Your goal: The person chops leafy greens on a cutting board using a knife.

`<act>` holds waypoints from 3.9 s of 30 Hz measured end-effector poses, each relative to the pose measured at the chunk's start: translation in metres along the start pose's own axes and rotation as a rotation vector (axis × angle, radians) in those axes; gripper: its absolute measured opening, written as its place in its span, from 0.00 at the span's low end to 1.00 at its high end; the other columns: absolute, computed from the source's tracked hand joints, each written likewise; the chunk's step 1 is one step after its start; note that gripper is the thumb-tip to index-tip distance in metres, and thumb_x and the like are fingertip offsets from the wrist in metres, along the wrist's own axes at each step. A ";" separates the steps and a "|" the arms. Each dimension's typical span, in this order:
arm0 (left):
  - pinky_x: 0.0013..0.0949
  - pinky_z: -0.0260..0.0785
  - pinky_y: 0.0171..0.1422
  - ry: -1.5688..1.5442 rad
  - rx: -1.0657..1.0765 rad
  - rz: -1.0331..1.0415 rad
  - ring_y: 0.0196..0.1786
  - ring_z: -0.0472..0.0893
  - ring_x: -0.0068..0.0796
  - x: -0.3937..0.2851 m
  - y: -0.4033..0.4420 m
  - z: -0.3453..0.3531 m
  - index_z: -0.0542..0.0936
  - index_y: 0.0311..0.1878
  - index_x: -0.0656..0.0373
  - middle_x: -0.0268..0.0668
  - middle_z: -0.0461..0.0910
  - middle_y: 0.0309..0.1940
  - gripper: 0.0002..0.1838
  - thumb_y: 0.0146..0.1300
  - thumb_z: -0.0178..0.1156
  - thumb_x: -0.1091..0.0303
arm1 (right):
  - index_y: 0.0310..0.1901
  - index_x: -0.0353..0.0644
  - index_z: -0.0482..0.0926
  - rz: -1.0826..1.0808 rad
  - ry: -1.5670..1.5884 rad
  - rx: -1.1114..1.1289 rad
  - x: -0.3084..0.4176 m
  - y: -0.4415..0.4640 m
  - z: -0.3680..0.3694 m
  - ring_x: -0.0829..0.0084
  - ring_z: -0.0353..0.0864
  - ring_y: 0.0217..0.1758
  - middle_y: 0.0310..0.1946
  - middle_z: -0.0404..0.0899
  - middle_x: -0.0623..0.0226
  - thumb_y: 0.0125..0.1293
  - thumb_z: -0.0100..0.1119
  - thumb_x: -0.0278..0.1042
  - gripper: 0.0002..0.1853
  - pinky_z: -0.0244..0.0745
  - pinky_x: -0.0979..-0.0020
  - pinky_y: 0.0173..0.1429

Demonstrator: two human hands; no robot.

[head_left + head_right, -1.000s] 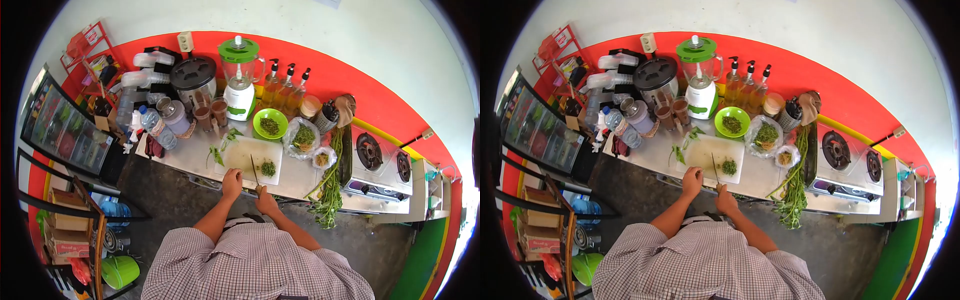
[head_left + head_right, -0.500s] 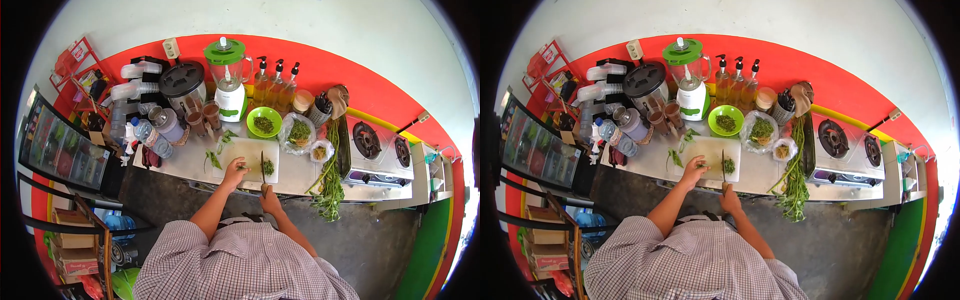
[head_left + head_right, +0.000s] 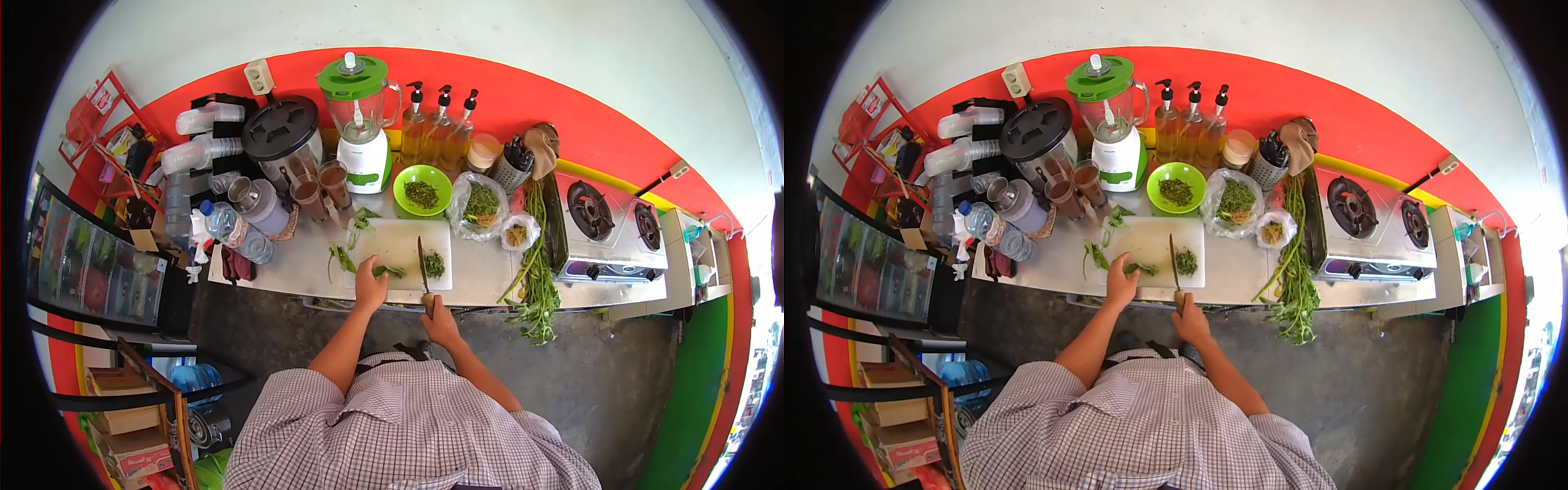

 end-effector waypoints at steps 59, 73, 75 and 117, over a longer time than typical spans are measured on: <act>0.49 0.77 0.45 0.396 0.392 0.068 0.45 0.82 0.49 -0.036 0.028 0.020 0.84 0.33 0.54 0.41 0.83 0.39 0.03 0.55 0.67 0.72 | 0.70 0.27 0.54 0.136 -0.476 0.247 0.060 0.009 0.017 0.46 0.88 0.50 0.46 0.85 0.41 0.69 0.51 0.31 0.32 0.82 0.49 0.55; 0.46 0.77 0.47 0.406 0.112 0.231 0.49 0.79 0.44 -0.041 -0.011 0.016 0.84 0.38 0.55 0.36 0.80 0.39 0.03 0.62 0.62 0.71 | 0.65 0.29 0.56 0.152 -0.455 0.249 0.057 0.001 0.030 0.44 0.86 0.52 0.47 0.84 0.38 0.69 0.52 0.30 0.28 0.82 0.50 0.55; 0.46 0.77 0.47 0.388 0.118 0.209 0.49 0.79 0.44 -0.041 -0.008 0.014 0.83 0.38 0.55 0.36 0.80 0.39 0.03 0.62 0.62 0.71 | 0.65 0.29 0.56 0.143 -0.460 0.254 0.056 0.009 0.029 0.44 0.86 0.52 0.47 0.84 0.38 0.69 0.52 0.30 0.28 0.82 0.50 0.55; 0.44 0.77 0.49 0.402 0.088 0.245 0.47 0.80 0.43 -0.033 -0.010 0.013 0.85 0.39 0.56 0.37 0.81 0.38 0.05 0.62 0.64 0.69 | 0.61 0.30 0.60 0.064 -0.519 0.297 0.064 0.019 0.020 0.45 0.87 0.52 0.47 0.85 0.40 0.66 0.56 0.31 0.26 0.82 0.51 0.55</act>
Point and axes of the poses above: each hand's wrist, its own y-axis towards the middle knuckle, its own z-axis out of the palm, x = y × z, the point moved 4 cm from there along y, towards the middle knuckle
